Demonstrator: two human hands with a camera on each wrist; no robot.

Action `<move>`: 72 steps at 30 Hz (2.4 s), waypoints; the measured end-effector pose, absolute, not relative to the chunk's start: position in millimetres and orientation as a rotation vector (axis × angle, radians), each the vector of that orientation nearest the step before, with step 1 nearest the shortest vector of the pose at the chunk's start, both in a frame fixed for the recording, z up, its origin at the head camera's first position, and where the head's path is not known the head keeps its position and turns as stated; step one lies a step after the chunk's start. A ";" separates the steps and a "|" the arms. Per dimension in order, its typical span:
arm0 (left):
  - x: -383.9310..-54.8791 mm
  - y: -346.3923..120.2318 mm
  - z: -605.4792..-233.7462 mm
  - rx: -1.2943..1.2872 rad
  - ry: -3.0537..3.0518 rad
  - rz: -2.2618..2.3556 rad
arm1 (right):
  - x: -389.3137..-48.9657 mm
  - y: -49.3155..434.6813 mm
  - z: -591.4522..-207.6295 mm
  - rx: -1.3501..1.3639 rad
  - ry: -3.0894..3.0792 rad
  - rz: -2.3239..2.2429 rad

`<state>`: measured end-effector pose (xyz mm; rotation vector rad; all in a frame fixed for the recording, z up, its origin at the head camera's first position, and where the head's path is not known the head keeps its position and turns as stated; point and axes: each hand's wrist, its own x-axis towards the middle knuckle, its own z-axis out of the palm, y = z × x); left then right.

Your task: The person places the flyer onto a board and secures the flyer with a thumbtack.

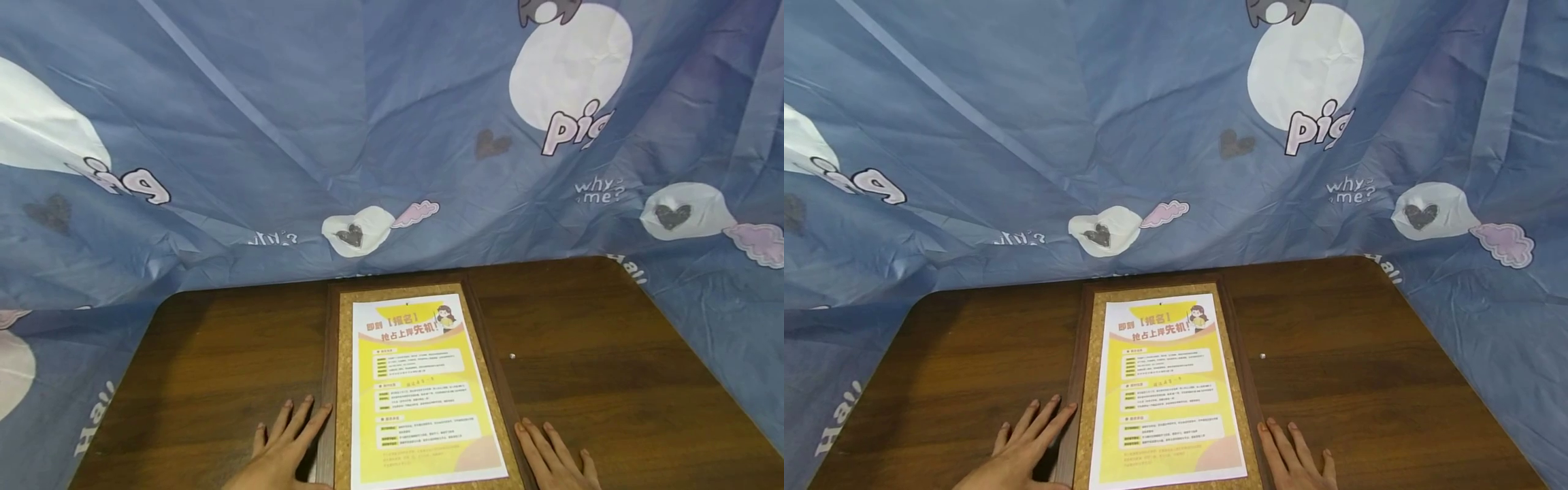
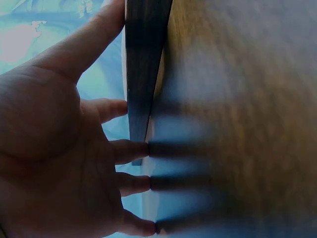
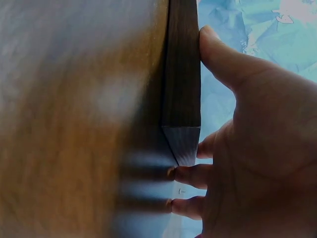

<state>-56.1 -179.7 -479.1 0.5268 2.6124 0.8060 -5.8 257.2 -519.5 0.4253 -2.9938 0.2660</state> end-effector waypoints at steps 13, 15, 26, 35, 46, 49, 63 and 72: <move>-58.3 -177.9 -475.8 0.483 2.645 0.763 | -6.7 256.9 -514.3 0.421 -3.050 0.300; -58.9 -178.0 -475.8 0.483 2.660 0.750 | -7.5 257.3 -511.8 0.432 -3.088 0.304; -61.1 -176.6 -472.7 0.484 2.656 0.714 | -26.8 277.6 -490.4 0.673 -3.291 0.686; -61.2 -177.6 -475.2 0.468 2.648 0.723 | -58.7 288.9 -446.4 0.896 -3.356 0.979; -60.9 -177.8 -475.2 0.461 2.629 0.762 | -86.0 292.8 -425.0 0.866 -3.249 0.983; -60.8 -177.9 -474.9 0.453 2.628 0.761 | -95.9 294.6 -426.3 0.821 -3.171 0.955; -61.6 -177.6 -474.0 0.443 2.609 0.744 | -135.0 293.6 -467.6 0.674 -2.928 1.011; -61.7 -177.2 -474.5 0.442 2.620 0.744 | -140.7 296.7 -479.2 0.650 -2.942 0.991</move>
